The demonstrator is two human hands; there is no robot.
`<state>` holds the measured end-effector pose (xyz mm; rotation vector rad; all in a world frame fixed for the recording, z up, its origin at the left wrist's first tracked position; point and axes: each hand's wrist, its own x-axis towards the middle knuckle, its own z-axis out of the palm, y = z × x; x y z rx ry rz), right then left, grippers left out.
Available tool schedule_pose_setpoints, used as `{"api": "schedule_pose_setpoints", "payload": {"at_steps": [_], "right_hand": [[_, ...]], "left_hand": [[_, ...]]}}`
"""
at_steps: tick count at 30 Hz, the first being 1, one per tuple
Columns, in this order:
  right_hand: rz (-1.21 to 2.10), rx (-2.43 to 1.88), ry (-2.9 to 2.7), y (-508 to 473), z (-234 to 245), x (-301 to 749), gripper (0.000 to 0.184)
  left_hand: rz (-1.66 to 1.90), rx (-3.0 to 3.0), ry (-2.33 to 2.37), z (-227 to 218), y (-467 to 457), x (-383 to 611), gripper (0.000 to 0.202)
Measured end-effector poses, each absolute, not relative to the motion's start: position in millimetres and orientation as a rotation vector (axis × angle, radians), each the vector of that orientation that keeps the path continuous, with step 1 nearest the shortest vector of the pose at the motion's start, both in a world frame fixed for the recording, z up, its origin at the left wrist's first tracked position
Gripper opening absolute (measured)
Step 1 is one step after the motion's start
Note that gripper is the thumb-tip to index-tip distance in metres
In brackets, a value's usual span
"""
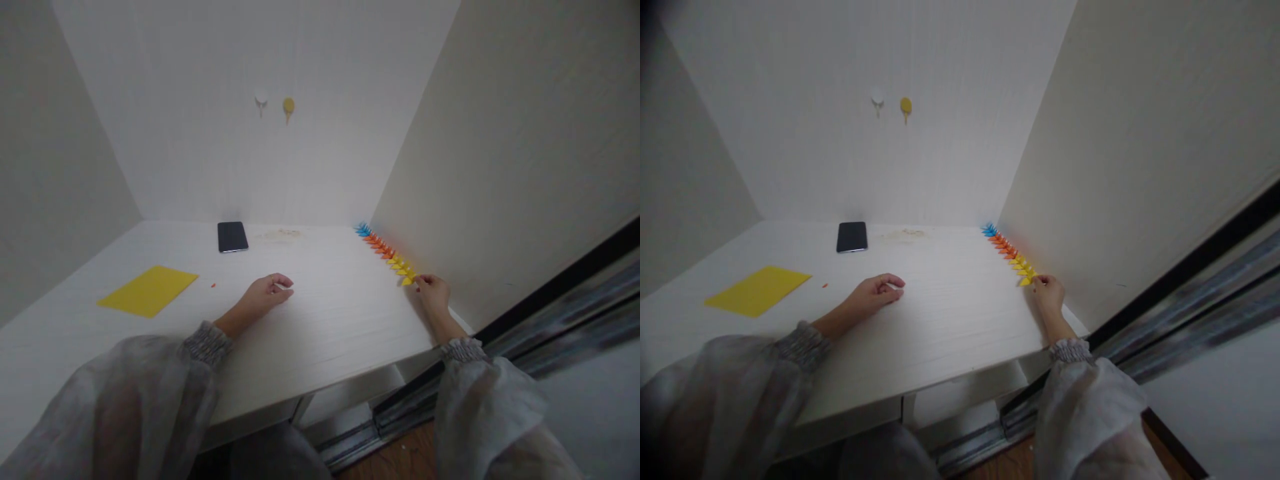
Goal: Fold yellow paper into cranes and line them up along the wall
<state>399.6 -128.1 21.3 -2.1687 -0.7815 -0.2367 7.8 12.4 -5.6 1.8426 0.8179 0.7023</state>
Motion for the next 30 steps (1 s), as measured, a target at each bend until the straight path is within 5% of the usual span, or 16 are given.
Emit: {"api": "schedule_pose_setpoints", "payload": {"at_steps": [30], "right_hand": [[-0.323, -2.414, -0.879, -115, 5, 444, 0.024]], "left_hand": [[0.636, 1.825, 0.829, -6, 14, 12, 0.03]]}}
